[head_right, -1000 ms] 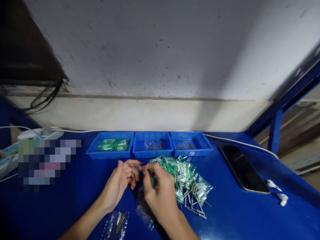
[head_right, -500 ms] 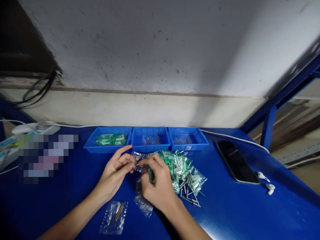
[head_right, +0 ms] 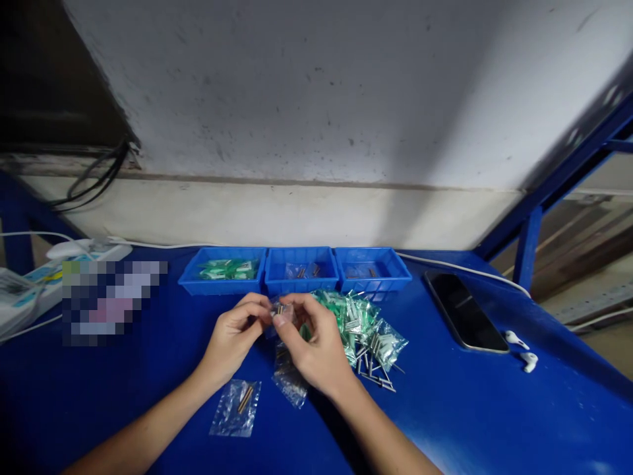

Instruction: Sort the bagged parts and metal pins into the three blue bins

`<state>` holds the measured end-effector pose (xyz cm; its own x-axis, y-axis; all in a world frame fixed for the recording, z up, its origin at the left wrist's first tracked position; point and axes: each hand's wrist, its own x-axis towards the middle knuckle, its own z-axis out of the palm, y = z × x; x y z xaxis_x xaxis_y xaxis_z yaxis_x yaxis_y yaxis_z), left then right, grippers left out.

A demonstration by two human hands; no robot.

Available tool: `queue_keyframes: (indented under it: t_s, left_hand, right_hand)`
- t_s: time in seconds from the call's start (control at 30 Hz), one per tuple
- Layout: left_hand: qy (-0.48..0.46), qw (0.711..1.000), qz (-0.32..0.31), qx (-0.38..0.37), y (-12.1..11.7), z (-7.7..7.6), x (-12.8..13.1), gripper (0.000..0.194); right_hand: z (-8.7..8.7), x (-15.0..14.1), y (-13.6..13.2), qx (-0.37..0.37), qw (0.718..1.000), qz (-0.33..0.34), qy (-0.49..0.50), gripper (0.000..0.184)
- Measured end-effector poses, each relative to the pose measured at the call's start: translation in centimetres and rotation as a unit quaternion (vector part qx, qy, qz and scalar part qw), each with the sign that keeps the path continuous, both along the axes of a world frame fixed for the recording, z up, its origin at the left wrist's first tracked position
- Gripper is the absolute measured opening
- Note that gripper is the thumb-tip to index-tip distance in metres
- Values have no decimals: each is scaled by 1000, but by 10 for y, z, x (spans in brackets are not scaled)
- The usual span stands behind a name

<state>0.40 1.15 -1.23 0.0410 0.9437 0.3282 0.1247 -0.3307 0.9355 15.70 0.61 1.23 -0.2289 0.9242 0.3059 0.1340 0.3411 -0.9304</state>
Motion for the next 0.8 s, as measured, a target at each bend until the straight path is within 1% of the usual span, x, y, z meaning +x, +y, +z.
queue_keyframes:
  t_s: [0.07,0.1,0.13,0.17,0.2,0.23,0.27,0.3,0.33,0.4,0.43,0.47,0.53,0.6,0.7,0.8]
  left_hand:
    - [44,999,6,3,-3,1,1,10]
    - [75,997,14,-4,-4,2,1,18]
    - [116,993,18,-14,-6,3,1,28]
    - [166,986,17,-27,-8,4,0,36]
    - [222,974,10,-41,-9,6,0,39]
    - [276,960,-1,-53,-11,7,-1,36]
    - [322,945,-11,-62,-12,9,-2,31]
    - [356,932,-17,-67,-14,11,-3,27]
    - [379,922,-20,-70,-15,12,-3,23]
    - [399,914,-22,-74,-15,13,-5,16]
    - [401,912,-22,-78,-14,13,-6,14]
    - [402,912,-18,-83,-13,12,-8,17]
    - [401,911,-5,-94,-10,11,-13,27]
    - [404,909,16,-104,-6,9,-18,35]
    - [402,909,32,-107,-2,5,-26,37]
    - [369,924,37,-93,1,1,-29,32]
  right_hand:
    - [0,2,-1,55,997,-57,-16,27]
    - [2,4,0,97,990,-98,-28,32]
    - [5,7,2,149,977,-145,-39,37]
    - [10,11,5,210,957,-193,-47,41]
    - [17,16,9,276,929,-240,-52,42]
    - [24,21,15,339,896,-281,-58,42]
    - [30,25,21,389,865,-309,-70,41]
    - [35,28,27,419,845,-317,-97,39]
    - [37,30,33,429,837,-312,-136,36]
    - [33,30,42,393,845,-279,-231,29]
    - [26,28,44,368,850,-269,-264,27]
    - [17,25,44,344,858,-255,-284,27]
    - [1,17,39,305,880,-202,-301,26]
    - [-9,9,30,283,901,-155,-290,24]
    - [-8,1,19,255,921,-109,-273,22]
    - [-1,-1,15,221,929,-70,-288,21]
